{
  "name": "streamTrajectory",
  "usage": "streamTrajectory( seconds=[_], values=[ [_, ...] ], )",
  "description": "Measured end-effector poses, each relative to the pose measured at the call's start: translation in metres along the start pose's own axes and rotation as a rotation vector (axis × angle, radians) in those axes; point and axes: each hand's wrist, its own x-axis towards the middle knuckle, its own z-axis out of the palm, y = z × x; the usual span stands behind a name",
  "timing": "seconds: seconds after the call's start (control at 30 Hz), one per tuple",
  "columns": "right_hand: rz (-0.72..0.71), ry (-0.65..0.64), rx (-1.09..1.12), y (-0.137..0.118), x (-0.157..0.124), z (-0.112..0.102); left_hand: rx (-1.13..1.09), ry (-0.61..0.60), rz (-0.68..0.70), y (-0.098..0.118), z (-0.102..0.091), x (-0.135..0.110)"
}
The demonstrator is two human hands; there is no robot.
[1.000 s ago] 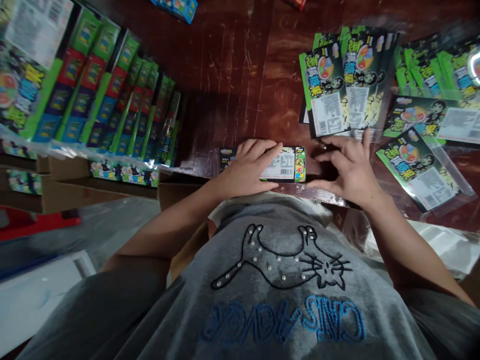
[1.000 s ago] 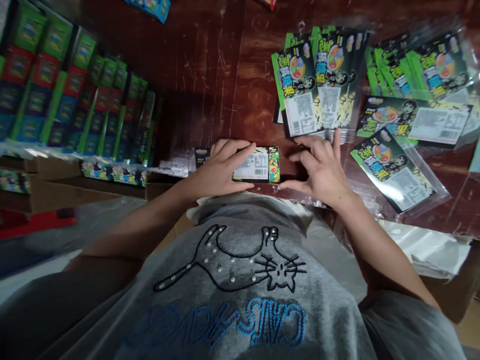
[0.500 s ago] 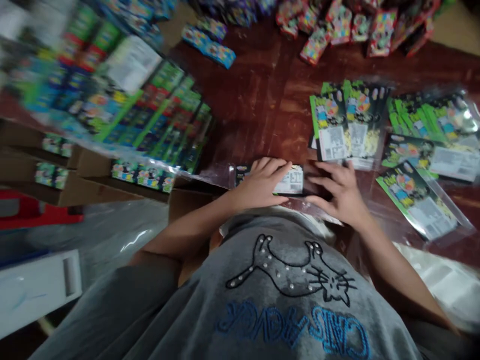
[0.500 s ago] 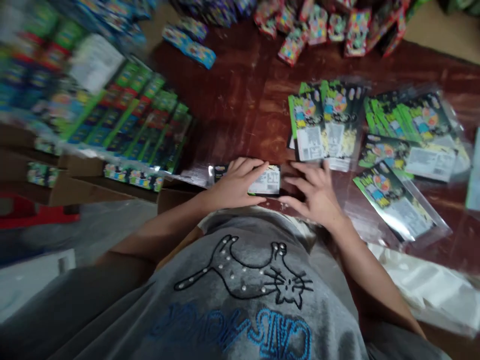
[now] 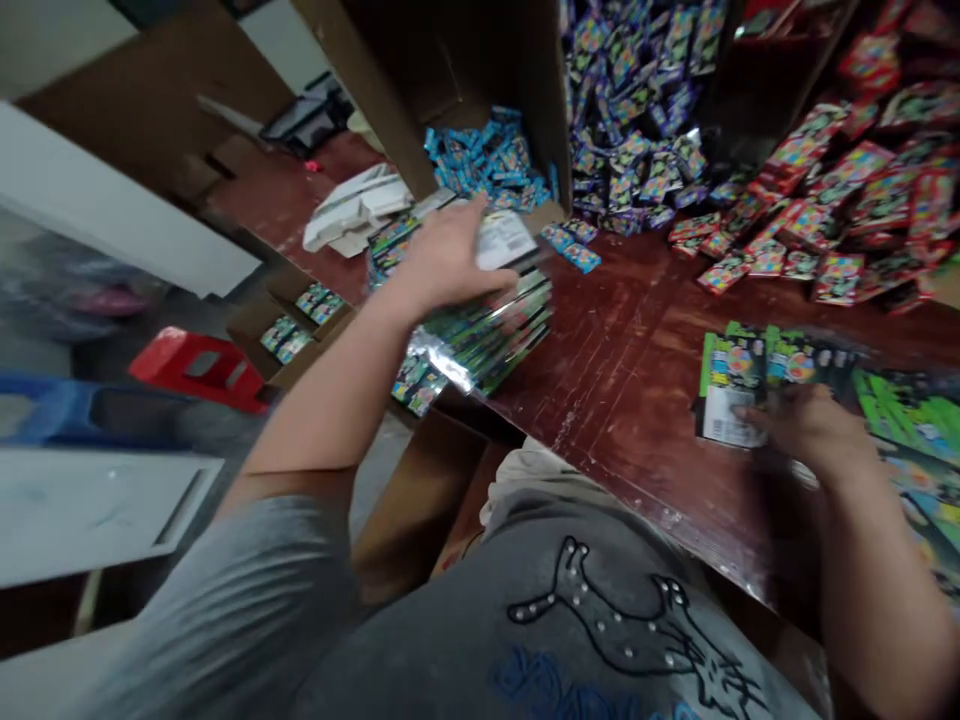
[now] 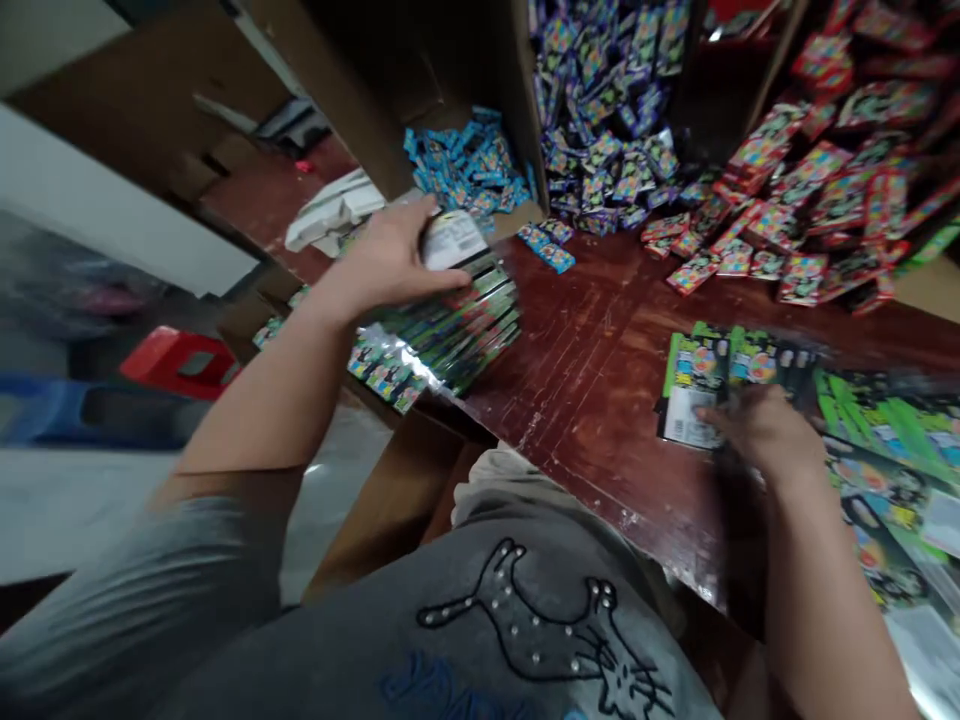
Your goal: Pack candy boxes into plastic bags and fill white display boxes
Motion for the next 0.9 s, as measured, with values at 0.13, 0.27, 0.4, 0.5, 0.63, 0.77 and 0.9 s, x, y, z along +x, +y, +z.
streamTrajectory(
  seconds=[0.13, 0.27, 0.4, 0.5, 0.63, 0.77, 0.9],
  values=[
    [0.176, -0.092, 0.209, -0.031, -0.029, -0.011, -0.111, 0.147, 0.076, 0.027, 0.023, -0.005],
    [0.139, -0.092, 0.503, -0.088, -0.078, 0.005, -0.846, -0.063, 0.132, 0.138, 0.095, -0.04],
    [0.016, -0.037, 0.497, -0.119, -0.097, 0.016, -1.352, -0.26, -0.159, 0.212, 0.161, -0.052],
    [-0.226, 0.227, 0.122, -0.119, -0.084, 0.004, -1.243, -0.323, -0.116, 0.22, 0.177, -0.052],
    [-0.464, 0.079, -0.064, -0.121, -0.056, -0.014, -1.061, -0.531, 0.086, 0.21, 0.176, -0.051],
    [-0.429, -0.04, -0.04, -0.135, -0.044, -0.012, -1.042, -0.558, 0.081, 0.208, 0.173, -0.052],
    [-0.34, -0.002, -0.051, -0.142, -0.045, -0.005, -1.093, -0.56, -0.022, 0.208, 0.174, -0.048]
  ],
)
